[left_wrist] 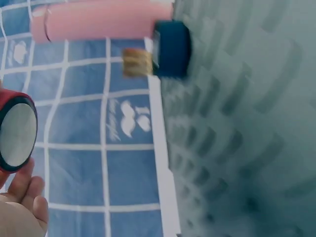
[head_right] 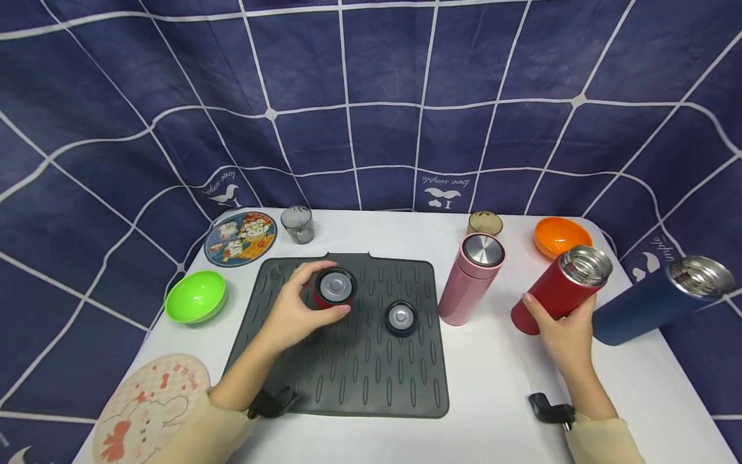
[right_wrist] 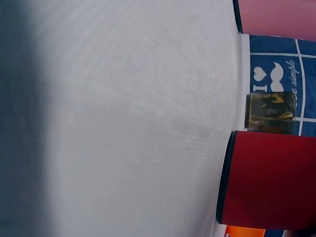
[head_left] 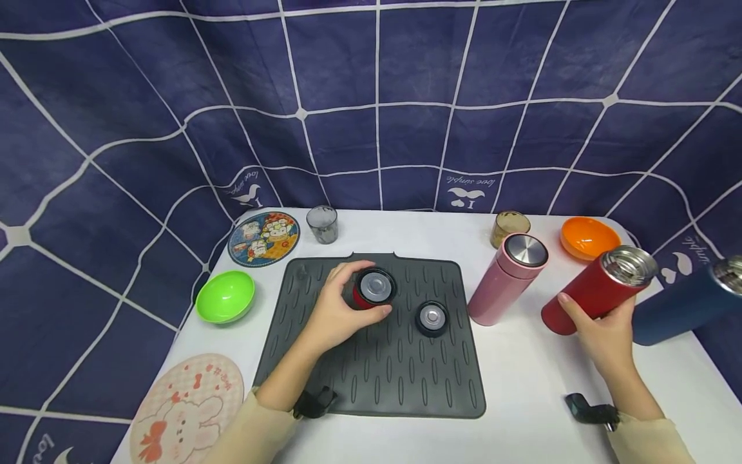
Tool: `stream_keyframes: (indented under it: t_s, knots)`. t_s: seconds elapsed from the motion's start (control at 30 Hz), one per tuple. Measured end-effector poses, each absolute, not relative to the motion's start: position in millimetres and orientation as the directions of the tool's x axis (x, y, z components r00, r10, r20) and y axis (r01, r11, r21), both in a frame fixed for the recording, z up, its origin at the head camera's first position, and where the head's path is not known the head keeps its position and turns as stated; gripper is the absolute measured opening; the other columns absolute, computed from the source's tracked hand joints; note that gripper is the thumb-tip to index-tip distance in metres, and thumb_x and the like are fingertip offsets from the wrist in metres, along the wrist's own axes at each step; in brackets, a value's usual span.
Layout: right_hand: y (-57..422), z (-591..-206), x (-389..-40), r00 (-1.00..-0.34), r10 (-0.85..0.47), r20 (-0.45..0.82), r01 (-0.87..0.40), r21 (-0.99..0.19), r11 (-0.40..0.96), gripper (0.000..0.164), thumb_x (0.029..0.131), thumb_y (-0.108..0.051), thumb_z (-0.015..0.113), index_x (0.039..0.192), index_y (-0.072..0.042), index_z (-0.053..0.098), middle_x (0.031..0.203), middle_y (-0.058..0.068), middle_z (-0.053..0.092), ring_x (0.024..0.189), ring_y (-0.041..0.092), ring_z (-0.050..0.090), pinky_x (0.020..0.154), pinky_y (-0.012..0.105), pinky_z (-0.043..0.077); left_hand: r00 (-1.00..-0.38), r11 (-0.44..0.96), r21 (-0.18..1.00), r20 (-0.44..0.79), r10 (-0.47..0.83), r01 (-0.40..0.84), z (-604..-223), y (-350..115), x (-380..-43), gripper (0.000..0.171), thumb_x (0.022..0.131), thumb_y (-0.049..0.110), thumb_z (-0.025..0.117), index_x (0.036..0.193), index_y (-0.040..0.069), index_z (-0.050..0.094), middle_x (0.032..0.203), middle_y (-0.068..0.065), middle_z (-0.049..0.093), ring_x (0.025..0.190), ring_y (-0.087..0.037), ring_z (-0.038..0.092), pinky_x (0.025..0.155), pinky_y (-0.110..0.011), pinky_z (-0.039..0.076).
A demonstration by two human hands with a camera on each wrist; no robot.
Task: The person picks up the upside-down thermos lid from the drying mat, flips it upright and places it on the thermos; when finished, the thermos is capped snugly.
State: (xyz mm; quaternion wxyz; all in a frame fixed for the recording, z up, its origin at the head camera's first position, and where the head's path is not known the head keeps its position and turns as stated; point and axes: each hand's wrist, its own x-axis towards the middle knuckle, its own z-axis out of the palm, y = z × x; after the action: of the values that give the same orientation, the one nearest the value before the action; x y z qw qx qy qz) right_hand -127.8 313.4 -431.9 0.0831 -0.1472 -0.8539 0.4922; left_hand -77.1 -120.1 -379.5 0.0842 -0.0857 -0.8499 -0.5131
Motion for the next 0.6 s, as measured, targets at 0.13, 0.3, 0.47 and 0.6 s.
stream_keyframes:
  t_s: [0.13,0.3,0.47,0.6]
  knots:
    - [315,-432,-126,-0.943,0.334,-0.011,0.176,-0.865,0.469,0.088,0.085,-0.040,0.067,0.143,-0.043,0.000,0.153,0.000,0.023,0.141,0.024,0.025,0.106,0.058,0.034,-0.956,0.363,0.885,0.264,0.126,0.292,-362,-103,-76,0.066,0.070,0.035,0.083,0.126,0.040,0.050,0.123,0.014,0.051,0.119,-0.010,0.043,0.097,-0.048,0.040]
    - [317,-435,-125,-0.943,0.333,-0.001,0.169,-0.864,0.475,0.089,0.085,-0.038,0.067,0.143,-0.042,0.000,0.152,-0.001,0.023,0.140,0.021,0.026,0.106,0.055,0.035,-0.933,0.288,0.891,0.307,0.190,0.352,-339,-80,-79,0.066,0.069,0.026,0.084,0.127,0.030,0.054,0.120,0.009,0.052,0.107,-0.011,0.048,0.089,-0.034,0.044]
    - [315,-435,-127,-0.941,0.337,0.000,0.171,-0.862,0.477,0.089,0.085,-0.038,0.068,0.143,-0.042,0.001,0.152,-0.001,0.024,0.140,0.021,0.027,0.106,0.055,0.035,-0.886,0.074,0.904,0.391,0.248,0.420,-322,-55,-83,0.069,0.062,0.005,0.086,0.124,0.016,0.057,0.115,-0.002,0.051,0.103,-0.014,0.053,0.090,-0.025,0.047]
    - [310,-432,-131,-0.944,0.330,0.010,0.158,-0.864,0.479,0.088,0.085,-0.036,0.068,0.143,-0.041,0.002,0.151,-0.001,0.025,0.139,0.021,0.028,0.107,0.054,0.035,-0.847,-0.024,0.884,0.454,0.275,0.467,-322,-40,-93,0.072,0.059,0.004,0.088,0.122,0.018,0.057,0.112,0.001,0.050,0.098,-0.014,0.057,0.087,-0.025,0.050]
